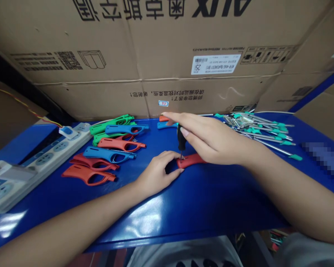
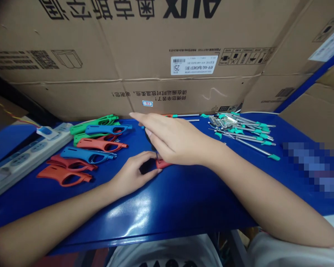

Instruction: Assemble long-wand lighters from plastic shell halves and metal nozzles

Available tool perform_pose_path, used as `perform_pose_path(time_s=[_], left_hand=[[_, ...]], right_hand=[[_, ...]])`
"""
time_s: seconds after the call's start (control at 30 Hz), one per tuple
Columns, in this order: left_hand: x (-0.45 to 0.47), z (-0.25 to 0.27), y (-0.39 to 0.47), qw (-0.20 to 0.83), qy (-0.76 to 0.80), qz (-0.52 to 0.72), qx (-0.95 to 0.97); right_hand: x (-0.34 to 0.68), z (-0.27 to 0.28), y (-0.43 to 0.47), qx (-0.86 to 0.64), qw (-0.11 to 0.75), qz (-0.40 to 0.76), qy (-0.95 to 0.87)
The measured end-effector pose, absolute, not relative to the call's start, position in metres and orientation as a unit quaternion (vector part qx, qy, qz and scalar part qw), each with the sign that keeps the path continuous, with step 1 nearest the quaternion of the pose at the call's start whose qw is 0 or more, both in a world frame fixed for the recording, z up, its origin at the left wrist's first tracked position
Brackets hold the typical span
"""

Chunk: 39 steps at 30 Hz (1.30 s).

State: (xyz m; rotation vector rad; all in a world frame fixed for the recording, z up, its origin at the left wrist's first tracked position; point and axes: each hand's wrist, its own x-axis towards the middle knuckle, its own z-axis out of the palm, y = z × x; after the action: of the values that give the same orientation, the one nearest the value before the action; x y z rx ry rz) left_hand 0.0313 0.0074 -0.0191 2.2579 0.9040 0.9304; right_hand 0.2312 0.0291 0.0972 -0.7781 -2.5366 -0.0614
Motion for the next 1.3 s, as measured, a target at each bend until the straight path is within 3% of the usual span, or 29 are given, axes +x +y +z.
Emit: perform_pose_path(time_s=[0.1,0.23,0.4,0.57,0.77,0.93,1.13,1.3], left_hand=[[0.031,-0.019,0.008,0.266,0.335,0.342,0.837],[0.031,-0.019,0.008,0.265,0.336,0.342,0.837],[0.031,-0.019,0.007,0.269,0.336,0.344,0.835],[0.031,-0.019,0.007,0.262,0.336,0.345,0.836],[0.031,-0.02,0.008,0.267,0.336,0.34,0.837],[0.03,-0.021,0.008,0.252,0.339,0.344,0.838],[0.03,-0.022,0.008,0.26,0.337,0.342,0.838],[0.03,-0.024,0.008,0.24,0.34,0.342,0.842]], right_hand=[[0.232,0.095,0.032,-0.269,0.264,0.019,-0.926],[0.234,0.094,0.034,-0.325,0.267,-0.047,-0.906],[0.237,0.097,0.035,-0.258,0.282,0.06,-0.922],[0.239,0.096,0.037,-0.285,0.276,-0.041,-0.917],[0.237,0.093,0.039,-0.206,0.268,0.066,-0.939],[0.239,0.09,0.04,-0.245,0.272,-0.089,-0.926],[0.238,0.094,0.038,-0.199,0.263,0.068,-0.941],[0.236,0.089,0.036,-0.246,0.259,-0.045,-0.933]])
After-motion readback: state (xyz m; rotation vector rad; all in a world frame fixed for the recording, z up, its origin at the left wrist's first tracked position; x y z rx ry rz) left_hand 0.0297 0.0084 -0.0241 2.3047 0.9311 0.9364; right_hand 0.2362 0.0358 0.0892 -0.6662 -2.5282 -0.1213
